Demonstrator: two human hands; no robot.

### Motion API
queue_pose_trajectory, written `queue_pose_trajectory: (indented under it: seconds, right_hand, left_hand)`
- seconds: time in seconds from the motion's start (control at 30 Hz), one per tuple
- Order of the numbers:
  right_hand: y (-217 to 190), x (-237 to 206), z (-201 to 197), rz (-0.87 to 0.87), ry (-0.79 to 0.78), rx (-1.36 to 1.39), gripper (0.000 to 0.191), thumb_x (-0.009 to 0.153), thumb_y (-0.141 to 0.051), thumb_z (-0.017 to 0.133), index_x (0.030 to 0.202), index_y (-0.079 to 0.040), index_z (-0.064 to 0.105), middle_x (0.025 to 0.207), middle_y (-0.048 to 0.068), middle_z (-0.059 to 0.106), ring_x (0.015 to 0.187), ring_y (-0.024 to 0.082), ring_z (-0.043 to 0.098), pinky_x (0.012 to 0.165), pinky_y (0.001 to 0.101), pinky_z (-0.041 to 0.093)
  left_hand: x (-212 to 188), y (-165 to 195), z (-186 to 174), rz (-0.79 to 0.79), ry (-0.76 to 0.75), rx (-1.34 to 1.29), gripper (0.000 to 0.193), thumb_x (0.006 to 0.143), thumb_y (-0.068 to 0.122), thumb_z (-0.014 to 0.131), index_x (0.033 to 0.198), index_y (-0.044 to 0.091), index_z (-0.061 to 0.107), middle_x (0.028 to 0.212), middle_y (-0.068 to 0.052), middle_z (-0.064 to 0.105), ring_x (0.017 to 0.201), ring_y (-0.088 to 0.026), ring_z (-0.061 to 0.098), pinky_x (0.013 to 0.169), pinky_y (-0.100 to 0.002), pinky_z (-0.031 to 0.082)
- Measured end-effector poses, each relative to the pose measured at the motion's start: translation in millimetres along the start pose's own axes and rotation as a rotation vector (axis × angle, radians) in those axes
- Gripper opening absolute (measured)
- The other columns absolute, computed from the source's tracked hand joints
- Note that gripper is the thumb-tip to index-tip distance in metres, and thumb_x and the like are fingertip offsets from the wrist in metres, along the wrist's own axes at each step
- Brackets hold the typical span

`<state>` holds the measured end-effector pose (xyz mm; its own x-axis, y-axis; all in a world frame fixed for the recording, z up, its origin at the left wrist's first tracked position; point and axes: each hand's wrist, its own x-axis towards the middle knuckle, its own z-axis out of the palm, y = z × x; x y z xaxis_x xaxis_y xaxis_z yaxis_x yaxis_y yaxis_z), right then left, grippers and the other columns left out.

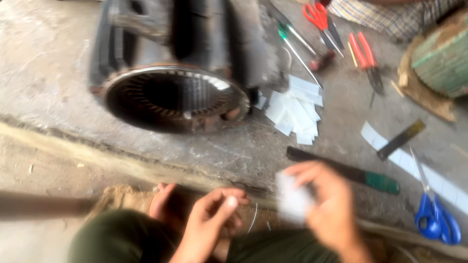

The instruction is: The person sits on the floor and folds white insulating strips by hand, creasing each one and inserting it into a slot of an electric motor stator, repeating this for successive slots while a pile of prepared strips sits beside the motor.

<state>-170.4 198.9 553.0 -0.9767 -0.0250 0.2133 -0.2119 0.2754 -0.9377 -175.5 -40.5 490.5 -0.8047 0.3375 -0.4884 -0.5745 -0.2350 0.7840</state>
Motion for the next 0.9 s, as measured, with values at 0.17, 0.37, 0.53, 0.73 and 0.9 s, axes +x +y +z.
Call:
queue_pose_trajectory:
  seconds: [0.17,0.37,0.53,0.73,0.9]
  right_hand:
    - [9,-69,48,-0.106,0.055,-0.206,0.018,0.071,0.008,0.067,0.083,-0.006,0.064,0.129,0.018,0.063,0.117,0.030,0.061,0.098,0.0396,0.048]
    - [20,-100,43,0.405,0.304,0.429,0.034,0.090,-0.002,0.066,0.124,-0.008,0.066,0.122,0.015,0.074,0.112,0.022,0.072,0.100,0.0349,0.057]
    - [35,-113,28,0.409,0.245,0.400,0.020,0.088,-0.003,0.069,0.108,0.002,0.070,0.103,0.015,0.076,0.098,0.020,0.073,0.089,0.0343,0.058]
    - [62,-119,20,0.335,0.162,0.288,0.015,0.083,0.005,0.070,0.096,-0.002,0.073,0.089,0.009,0.074,0.085,0.016,0.075,0.077,0.0332,0.062]
    - [76,-126,22,0.178,0.191,0.335,0.018,0.083,0.013,0.071,0.086,-0.003,0.080,0.081,0.006,0.065,0.072,0.012,0.061,0.063,0.0281,0.051]
  left_hand:
    - [-2,-35,2,0.066,-0.198,-0.024,0.018,0.088,0.008,0.073,0.105,0.002,0.075,0.083,-0.002,0.072,0.072,-0.009,0.065,0.066,-0.023,0.053]
    - [-5,-64,23,0.180,-0.063,0.088,0.014,0.085,-0.003,0.079,0.098,-0.003,0.075,0.079,-0.004,0.073,0.068,-0.010,0.065,0.063,-0.025,0.052]
    - [-10,-70,51,0.378,-0.030,0.324,0.030,0.077,-0.004,0.082,0.106,0.004,0.081,0.078,-0.001,0.072,0.074,-0.009,0.065,0.072,-0.024,0.054]
    - [0,-73,53,0.151,0.008,0.211,0.021,0.081,-0.002,0.078,0.100,0.004,0.085,0.079,-0.006,0.079,0.077,-0.016,0.074,0.073,-0.027,0.058]
    - [-3,-72,51,0.225,-0.142,0.153,0.022,0.080,-0.003,0.078,0.101,0.003,0.082,0.090,-0.006,0.078,0.088,-0.015,0.075,0.080,-0.028,0.060]
